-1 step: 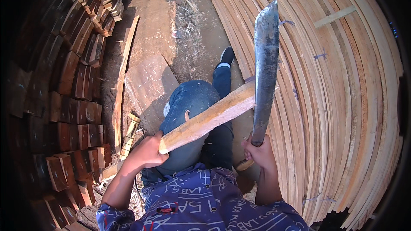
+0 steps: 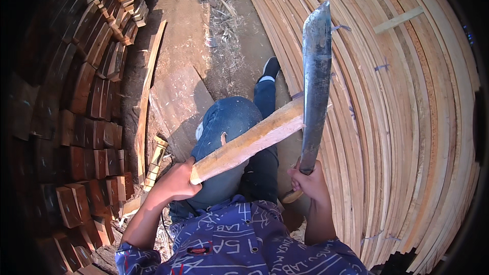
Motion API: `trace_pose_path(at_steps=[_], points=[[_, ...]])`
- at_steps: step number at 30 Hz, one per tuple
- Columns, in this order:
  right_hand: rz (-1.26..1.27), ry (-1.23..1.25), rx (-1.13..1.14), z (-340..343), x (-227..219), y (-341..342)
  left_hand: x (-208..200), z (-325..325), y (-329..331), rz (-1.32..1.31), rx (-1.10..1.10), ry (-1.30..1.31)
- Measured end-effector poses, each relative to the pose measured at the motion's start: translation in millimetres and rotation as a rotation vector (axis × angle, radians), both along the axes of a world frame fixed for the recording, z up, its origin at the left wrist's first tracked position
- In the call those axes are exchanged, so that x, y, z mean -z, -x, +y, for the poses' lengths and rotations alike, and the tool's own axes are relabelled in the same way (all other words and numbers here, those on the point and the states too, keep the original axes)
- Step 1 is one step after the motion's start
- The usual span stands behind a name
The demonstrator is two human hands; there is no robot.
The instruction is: The person uses a machete to shave and shape a long piece of wood while seated. The person repeatedly strikes the wood to remove thin shavings and smooth the surface. The person rotates the wood to work on different sides.
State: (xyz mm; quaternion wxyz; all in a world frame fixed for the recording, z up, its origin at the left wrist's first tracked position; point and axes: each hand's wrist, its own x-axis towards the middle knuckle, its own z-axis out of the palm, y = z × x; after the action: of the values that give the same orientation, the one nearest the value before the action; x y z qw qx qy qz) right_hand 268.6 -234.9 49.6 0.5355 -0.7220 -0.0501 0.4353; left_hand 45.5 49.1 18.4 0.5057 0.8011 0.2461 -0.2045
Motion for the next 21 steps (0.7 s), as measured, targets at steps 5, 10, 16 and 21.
trace_pose_path(at_steps=[5, 10, 16, 21], points=[[0.127, -0.113, -0.023, -0.8, 3.2, -6.7, 3.8, -1.8, 8.6, -0.014, -0.001, 0.026], [-0.066, 0.028, 0.033, 7.2, -2.9, -7.0, 1.7, -1.7, 2.6, -0.029, 0.006, -0.009], [-0.294, -0.008, 0.280, 1.4, -20.3, -26.5, -2.2, -8.0, 0.8, -0.029, -0.074, 0.002], [-0.301, 0.070, 0.265, -2.9, -12.1, -22.0, -3.8, -7.3, -3.4, -0.049, -0.043, -0.035]])
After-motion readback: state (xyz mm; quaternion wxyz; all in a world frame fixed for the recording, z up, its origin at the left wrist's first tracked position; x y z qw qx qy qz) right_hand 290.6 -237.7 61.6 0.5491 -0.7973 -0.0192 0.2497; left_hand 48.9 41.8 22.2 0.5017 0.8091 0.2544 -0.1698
